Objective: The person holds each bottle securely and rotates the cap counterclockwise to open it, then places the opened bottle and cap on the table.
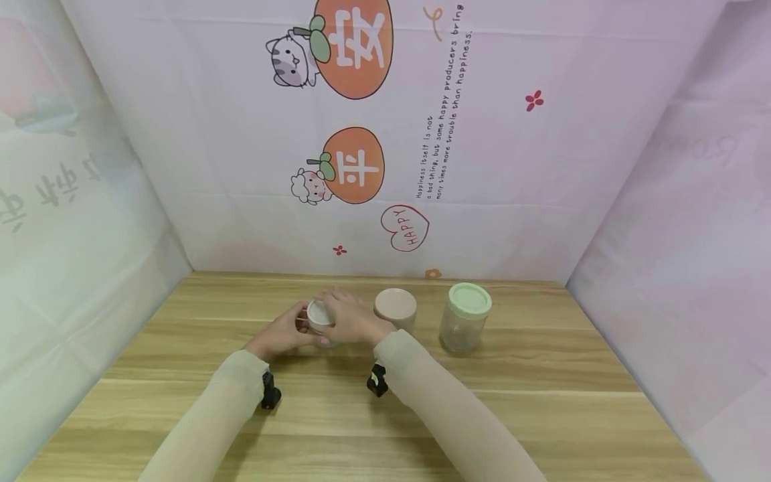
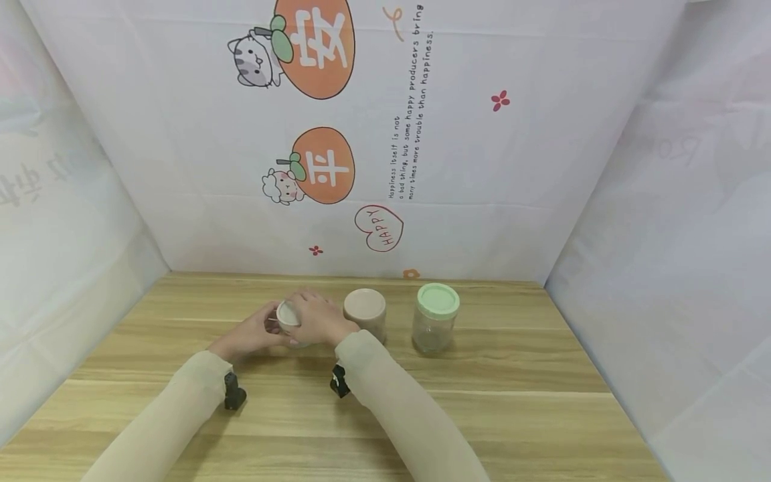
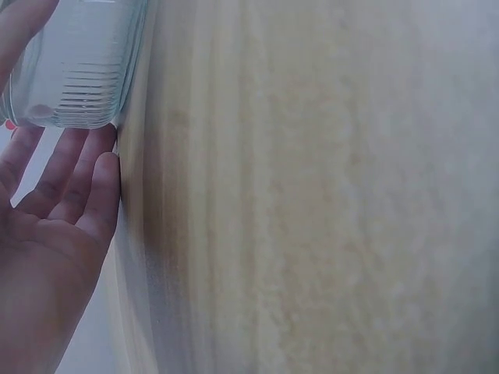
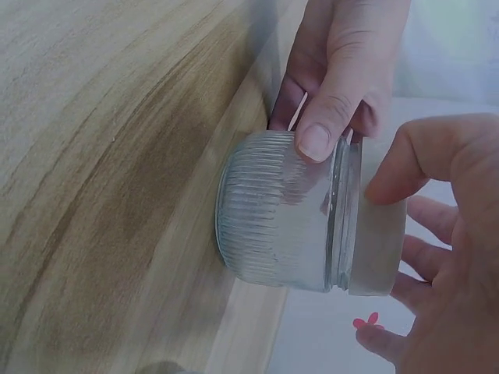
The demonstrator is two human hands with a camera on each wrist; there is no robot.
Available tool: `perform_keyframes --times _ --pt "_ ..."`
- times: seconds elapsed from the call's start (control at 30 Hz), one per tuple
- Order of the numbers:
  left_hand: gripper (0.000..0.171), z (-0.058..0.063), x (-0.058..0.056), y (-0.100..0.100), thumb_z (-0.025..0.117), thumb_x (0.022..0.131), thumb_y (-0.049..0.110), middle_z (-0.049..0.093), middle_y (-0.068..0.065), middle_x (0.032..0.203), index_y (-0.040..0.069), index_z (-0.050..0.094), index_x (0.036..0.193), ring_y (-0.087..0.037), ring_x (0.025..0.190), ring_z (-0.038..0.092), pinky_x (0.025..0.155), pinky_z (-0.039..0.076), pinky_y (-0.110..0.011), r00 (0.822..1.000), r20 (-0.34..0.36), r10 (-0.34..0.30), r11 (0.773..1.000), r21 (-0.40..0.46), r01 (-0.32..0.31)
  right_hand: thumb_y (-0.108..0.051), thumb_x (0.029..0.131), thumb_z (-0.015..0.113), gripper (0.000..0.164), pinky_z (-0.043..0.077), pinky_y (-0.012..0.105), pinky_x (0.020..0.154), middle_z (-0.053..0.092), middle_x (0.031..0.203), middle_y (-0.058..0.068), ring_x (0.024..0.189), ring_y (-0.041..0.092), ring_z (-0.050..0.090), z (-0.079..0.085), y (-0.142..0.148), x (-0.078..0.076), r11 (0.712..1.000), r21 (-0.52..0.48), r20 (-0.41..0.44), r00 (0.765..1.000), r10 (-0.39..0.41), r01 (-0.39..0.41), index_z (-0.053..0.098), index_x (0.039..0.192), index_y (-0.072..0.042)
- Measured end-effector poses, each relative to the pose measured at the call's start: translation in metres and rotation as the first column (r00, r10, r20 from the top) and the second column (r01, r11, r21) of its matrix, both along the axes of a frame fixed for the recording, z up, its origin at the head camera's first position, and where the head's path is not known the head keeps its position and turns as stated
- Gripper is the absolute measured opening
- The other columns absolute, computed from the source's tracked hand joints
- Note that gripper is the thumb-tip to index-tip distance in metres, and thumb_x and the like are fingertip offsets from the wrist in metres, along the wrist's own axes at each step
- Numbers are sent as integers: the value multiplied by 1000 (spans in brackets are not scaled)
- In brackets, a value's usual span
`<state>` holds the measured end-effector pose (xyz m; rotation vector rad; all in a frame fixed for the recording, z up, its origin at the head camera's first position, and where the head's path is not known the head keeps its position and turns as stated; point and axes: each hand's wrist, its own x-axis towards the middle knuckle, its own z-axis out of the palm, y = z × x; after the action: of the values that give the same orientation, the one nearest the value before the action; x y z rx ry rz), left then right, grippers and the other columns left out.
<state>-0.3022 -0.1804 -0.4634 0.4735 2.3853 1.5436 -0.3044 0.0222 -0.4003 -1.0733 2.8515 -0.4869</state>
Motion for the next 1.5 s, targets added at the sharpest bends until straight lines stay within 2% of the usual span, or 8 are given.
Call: perform_keyframes --times 0.13,0.23,0.47,0.6,0.77,1.07,1.27,1.5 --pt "77 1 1 -1 82 86 26 50 -15 136 6 36 145 -30 120 53 100 48 -46 1000 -22 -9 1000 -13 8 -34 89 74 78 27 56 116 29 162 10 148 32 24 -1 0 1 1000 -8 4 1000 -2 2 38 155 -16" --pt "71 1 1 -1 81 87 23 51 -17 135 4 39 141 -32 122 53 103 46 -47 999 -39 -4 1000 -21 3 -39 89 71 76 30 55 114 30 161 10 146 31 28 -1 0 2 1000 -4 -16 1000 -24 24 39 154 -17" --pt "72 0 2 -2 80 88 25 52 -15 134 7 38 144 -31 120 53 96 51 -44 1000 -23 3 1000 -14 -3 -59 92 62 66 45 44 96 55 134 8 118 23 51 -6 -5 6 988 -20 -139 979 -152 151 55 138 -13" --pt "78 1 3 -2 82 87 28 50 -14 135 8 36 147 -31 121 52 96 51 -44 1000 -1 5 1000 -4 -5 -69 87 63 75 48 41 92 59 126 9 112 23 53 -7 -6 8 977 -31 -174 962 -211 209 58 135 -11" --pt "78 1 3 -1 82 87 28 50 -15 135 8 36 147 -32 121 52 96 52 -45 1000 -3 5 1000 -8 -5 -74 85 61 82 50 39 90 58 123 11 110 23 53 -7 -6 11 971 -8 -195 952 -236 239 57 135 -9" --pt "74 0 0 -1 82 86 25 52 -15 132 7 39 143 -30 118 55 95 52 -45 1000 -19 -4 1000 -6 4 -64 89 65 73 50 39 90 57 125 11 110 24 53 -10 -6 9 972 24 -230 947 -224 235 56 136 -9" --pt "72 2 1 1 83 86 25 53 -13 131 8 41 141 -30 117 55 98 49 -46 1000 -26 4 1000 -22 -5 -52 91 68 65 48 42 94 56 131 10 118 26 50 -7 -7 8 978 36 -171 966 -196 205 54 139 -11" --pt "74 2 2 0 83 86 24 52 -14 134 8 39 143 -30 119 53 98 50 -44 1000 -15 1 1000 -2 -1 -48 92 67 62 44 43 101 53 139 6 125 25 46 -2 -6 9 986 57 -135 980 -147 156 51 143 -15"
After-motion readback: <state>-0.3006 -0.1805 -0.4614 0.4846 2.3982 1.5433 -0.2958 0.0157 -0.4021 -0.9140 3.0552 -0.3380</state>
